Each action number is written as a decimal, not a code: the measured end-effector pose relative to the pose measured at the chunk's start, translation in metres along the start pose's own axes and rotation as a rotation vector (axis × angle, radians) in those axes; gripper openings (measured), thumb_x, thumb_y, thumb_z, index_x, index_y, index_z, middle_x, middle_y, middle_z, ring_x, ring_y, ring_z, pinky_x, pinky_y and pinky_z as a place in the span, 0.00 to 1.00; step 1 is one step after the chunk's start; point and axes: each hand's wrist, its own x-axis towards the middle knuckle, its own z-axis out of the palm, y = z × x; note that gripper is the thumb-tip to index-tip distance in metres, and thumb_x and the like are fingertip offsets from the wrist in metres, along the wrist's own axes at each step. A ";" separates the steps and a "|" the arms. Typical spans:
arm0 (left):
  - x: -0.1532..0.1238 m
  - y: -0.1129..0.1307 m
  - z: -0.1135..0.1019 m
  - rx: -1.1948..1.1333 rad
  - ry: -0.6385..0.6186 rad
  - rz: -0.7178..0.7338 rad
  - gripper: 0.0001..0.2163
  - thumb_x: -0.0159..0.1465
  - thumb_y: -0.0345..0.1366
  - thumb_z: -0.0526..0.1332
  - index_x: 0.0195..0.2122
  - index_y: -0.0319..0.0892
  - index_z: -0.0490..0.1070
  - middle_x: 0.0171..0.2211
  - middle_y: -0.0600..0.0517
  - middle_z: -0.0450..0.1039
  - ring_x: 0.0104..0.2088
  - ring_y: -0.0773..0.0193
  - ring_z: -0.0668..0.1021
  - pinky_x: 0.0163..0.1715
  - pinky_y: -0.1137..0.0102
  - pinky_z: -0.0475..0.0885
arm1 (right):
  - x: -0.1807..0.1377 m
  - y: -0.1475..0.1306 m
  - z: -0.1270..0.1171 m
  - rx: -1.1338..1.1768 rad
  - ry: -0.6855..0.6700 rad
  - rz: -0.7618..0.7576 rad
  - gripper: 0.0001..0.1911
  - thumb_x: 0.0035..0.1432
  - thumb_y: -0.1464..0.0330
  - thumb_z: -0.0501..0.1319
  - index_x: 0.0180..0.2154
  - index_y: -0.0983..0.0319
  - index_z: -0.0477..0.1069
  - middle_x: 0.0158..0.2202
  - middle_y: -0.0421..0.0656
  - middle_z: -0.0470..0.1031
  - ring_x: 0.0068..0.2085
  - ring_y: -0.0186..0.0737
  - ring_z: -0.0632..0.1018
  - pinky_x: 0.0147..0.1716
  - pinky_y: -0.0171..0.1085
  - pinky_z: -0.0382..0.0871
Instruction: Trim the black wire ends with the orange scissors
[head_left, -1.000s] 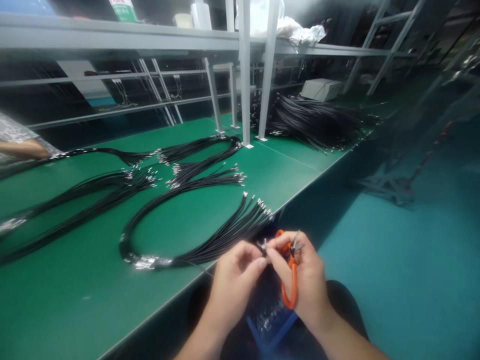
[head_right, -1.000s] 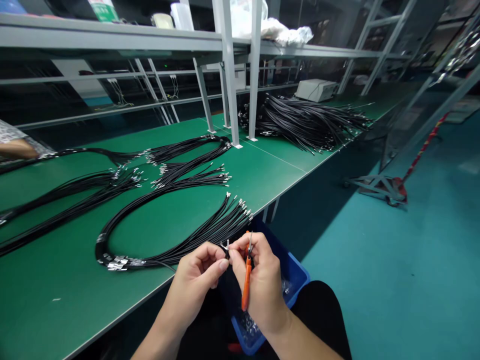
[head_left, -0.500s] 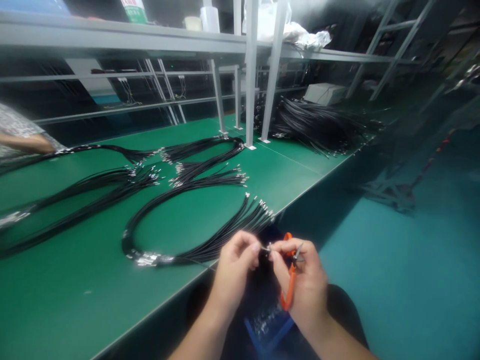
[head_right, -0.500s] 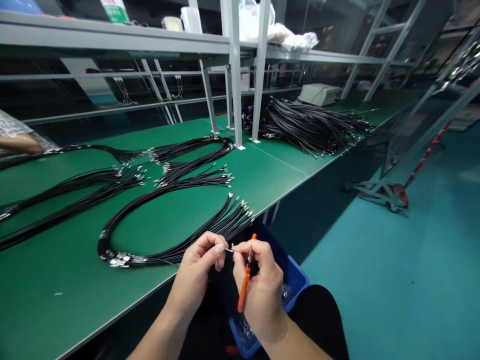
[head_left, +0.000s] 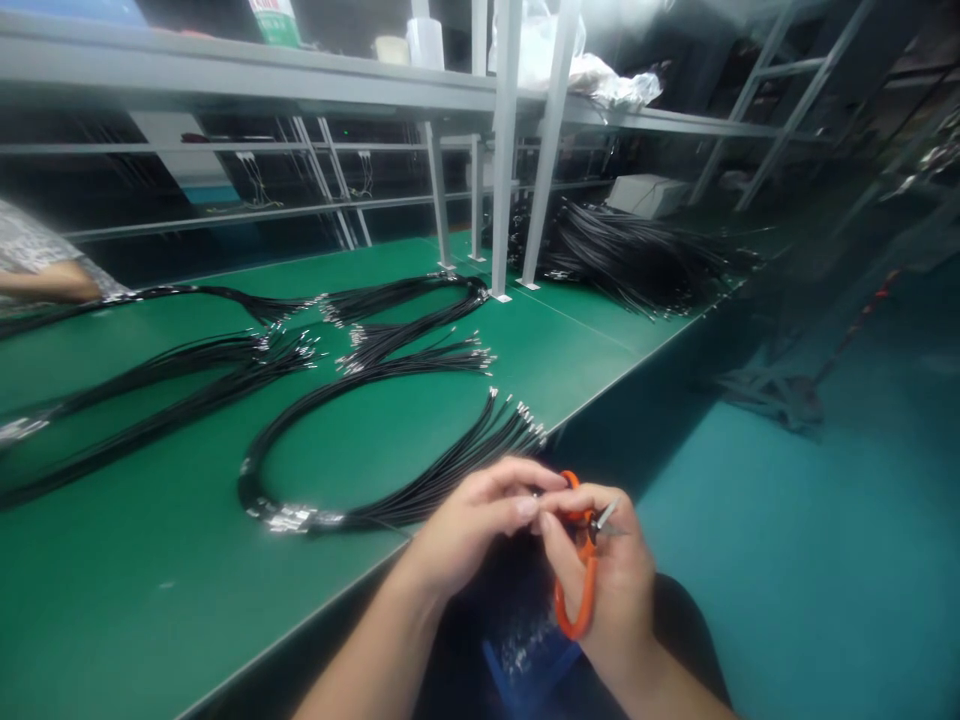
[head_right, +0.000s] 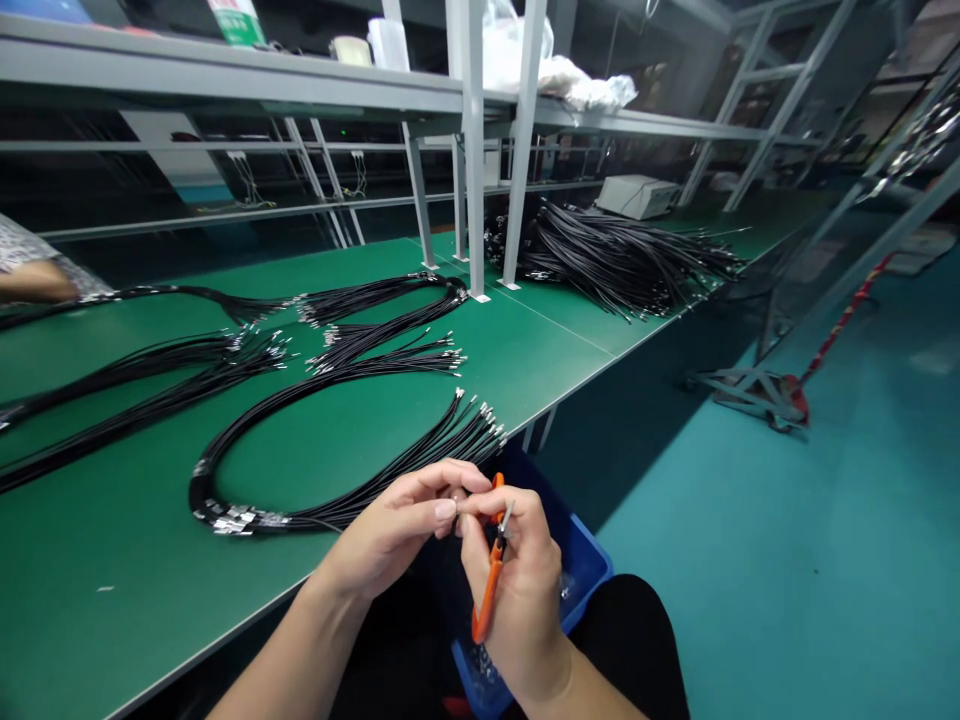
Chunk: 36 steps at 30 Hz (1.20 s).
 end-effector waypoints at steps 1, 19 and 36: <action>0.001 0.001 -0.001 -0.016 -0.029 0.015 0.08 0.56 0.30 0.63 0.38 0.37 0.76 0.38 0.48 0.71 0.30 0.68 0.69 0.31 0.73 0.63 | 0.000 0.001 0.000 0.008 0.014 0.005 0.14 0.53 0.78 0.62 0.38 0.56 0.65 0.33 0.37 0.75 0.30 0.32 0.79 0.31 0.30 0.75; -0.018 -0.009 0.004 1.265 0.400 0.713 0.15 0.60 0.24 0.59 0.47 0.43 0.72 0.47 0.44 0.73 0.45 0.58 0.76 0.44 0.66 0.71 | 0.003 0.000 -0.001 -0.118 0.061 -0.023 0.12 0.55 0.77 0.62 0.38 0.57 0.65 0.34 0.38 0.74 0.34 0.32 0.78 0.36 0.29 0.74; -0.015 -0.011 0.018 0.613 0.360 0.132 0.03 0.61 0.34 0.61 0.31 0.41 0.72 0.29 0.53 0.74 0.31 0.64 0.74 0.32 0.72 0.67 | 0.009 -0.001 0.000 -0.189 0.131 -0.135 0.12 0.53 0.77 0.63 0.37 0.57 0.66 0.33 0.39 0.75 0.34 0.36 0.79 0.35 0.35 0.75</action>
